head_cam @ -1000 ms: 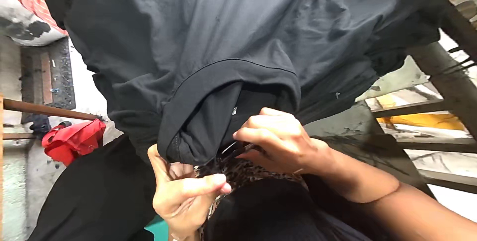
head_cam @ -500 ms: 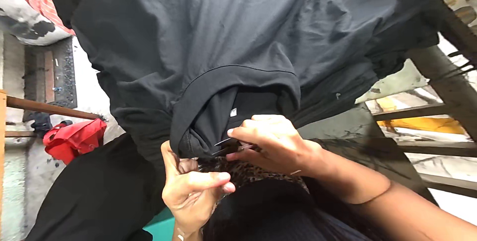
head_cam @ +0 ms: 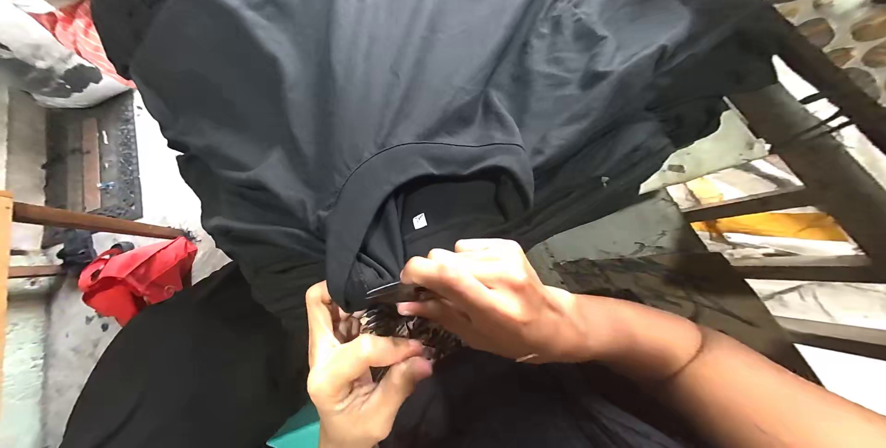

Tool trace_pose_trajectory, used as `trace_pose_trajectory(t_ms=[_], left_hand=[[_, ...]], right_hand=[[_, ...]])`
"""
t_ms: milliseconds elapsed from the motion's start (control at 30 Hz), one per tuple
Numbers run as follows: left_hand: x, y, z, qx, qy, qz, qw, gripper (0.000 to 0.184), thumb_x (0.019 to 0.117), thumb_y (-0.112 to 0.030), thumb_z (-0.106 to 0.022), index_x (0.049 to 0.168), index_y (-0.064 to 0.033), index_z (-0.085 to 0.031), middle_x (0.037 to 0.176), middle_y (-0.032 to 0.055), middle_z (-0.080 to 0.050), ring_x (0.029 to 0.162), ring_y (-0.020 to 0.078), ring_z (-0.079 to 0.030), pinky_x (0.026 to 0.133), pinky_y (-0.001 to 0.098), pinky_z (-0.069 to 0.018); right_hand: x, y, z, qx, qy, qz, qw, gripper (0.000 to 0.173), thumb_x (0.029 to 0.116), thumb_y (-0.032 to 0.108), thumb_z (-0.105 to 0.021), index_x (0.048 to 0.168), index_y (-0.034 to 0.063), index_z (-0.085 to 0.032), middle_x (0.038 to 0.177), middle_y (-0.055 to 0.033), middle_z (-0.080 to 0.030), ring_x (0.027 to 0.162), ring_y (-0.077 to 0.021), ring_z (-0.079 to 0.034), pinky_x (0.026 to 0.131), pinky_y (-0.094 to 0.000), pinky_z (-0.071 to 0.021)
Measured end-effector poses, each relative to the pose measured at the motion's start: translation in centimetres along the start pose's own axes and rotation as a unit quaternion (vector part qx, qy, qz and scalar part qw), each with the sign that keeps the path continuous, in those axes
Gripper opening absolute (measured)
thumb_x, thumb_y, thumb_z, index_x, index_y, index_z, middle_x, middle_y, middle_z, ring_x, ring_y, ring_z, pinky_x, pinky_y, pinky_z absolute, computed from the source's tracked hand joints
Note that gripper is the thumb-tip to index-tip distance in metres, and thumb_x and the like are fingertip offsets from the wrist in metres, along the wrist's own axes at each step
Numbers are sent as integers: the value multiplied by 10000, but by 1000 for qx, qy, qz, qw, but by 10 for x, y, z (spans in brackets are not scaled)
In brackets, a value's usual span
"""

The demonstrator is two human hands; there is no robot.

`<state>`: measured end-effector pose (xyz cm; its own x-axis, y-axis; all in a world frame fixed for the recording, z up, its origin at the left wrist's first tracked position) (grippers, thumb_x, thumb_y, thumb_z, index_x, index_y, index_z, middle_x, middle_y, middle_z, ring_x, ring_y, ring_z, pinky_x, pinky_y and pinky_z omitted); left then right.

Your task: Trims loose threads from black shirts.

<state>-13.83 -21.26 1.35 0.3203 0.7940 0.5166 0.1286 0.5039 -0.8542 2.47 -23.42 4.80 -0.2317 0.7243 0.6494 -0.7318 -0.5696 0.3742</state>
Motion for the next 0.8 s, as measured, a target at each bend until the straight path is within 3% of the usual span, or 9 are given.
trace_pose_trajectory(t_ms=[167,300,367,400,433,500,600,700,800], left_hand=[[-2,2,1,2,22,-4,1000,232,972,-476,-654,850,-287,-706,1274,-164,-541,1198,-79,-499,958,93,-440],[-6,3,7,-7,22,7,1000,406,999,-590,-526,757,-294,-662,1250,-183,-546,1172,-72,-506,935,100,-438],[-9,7,11,-63,10,18,998,358,1014,-557,-518,830,-318,-710,1288,-177,-566,1182,-38,-534,947,128,-460],[-10,10,12,-106,3,22,994,327,1025,-522,-518,896,-321,-742,1319,-164,-576,1194,-13,-549,962,151,-472],[-10,12,13,-153,-10,27,988,318,1034,-490,-518,935,-309,-759,1337,-142,-597,1199,12,-572,974,181,-491],[-6,14,15,-253,-52,51,965,334,1037,-448,-524,954,-261,-788,1314,-83,-666,1178,63,-638,970,246,-540],[-2,13,14,-366,-73,86,924,343,1031,-391,-543,955,-181,-804,1215,0,-733,1131,130,-690,961,306,-565],[2,12,10,-436,-92,105,889,322,1015,-346,-570,940,-132,-799,1137,55,-756,1085,168,-714,951,332,-573],[3,11,7,-460,-90,109,877,326,1016,-341,-562,963,-122,-797,1084,48,-768,1071,161,-720,950,327,-572]], right_hand=[[-4,-2,-1,7,-13,-6,1000,253,1070,236,-526,1020,21,-652,640,-49,-543,500,-142,-457,477,-257,-330],[-6,-11,4,42,-33,-52,997,271,1010,306,-628,1044,37,-628,668,-31,-563,560,-92,-493,520,-204,-367],[-7,-22,-4,25,-25,-59,998,307,952,305,-672,1060,19,-697,652,-36,-607,535,-102,-516,490,-230,-380],[-10,-25,-9,12,-30,-36,999,223,934,211,-648,993,16,-737,625,-43,-628,506,-120,-523,473,-258,-367],[-14,-23,-11,-5,-36,-5,999,184,966,148,-594,932,30,-731,598,-45,-609,489,-142,-518,471,-283,-365],[-26,-7,-5,-1,-23,70,997,226,1038,102,-485,956,28,-682,602,-50,-522,502,-183,-452,503,-314,-364],[-40,16,8,38,30,136,989,191,1043,99,-467,949,46,-624,628,-33,-479,530,-164,-417,529,-289,-359],[-36,9,18,16,-11,97,995,187,1052,145,-480,993,51,-631,628,-30,-458,537,-172,-410,540,-292,-359],[-18,-14,6,-26,-54,22,998,258,1053,229,-550,1075,24,-706,585,-33,-487,496,-155,-432,497,-272,-339]])
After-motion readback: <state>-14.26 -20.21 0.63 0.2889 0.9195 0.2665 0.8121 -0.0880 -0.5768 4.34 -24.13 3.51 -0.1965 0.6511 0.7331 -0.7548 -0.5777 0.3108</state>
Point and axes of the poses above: each hand's wrist, its own x-axis towards the middle knuckle, its own z-axis out of the back of the hand, y = z × x, the point moved 3 cm from there along x, towards the middle knuckle
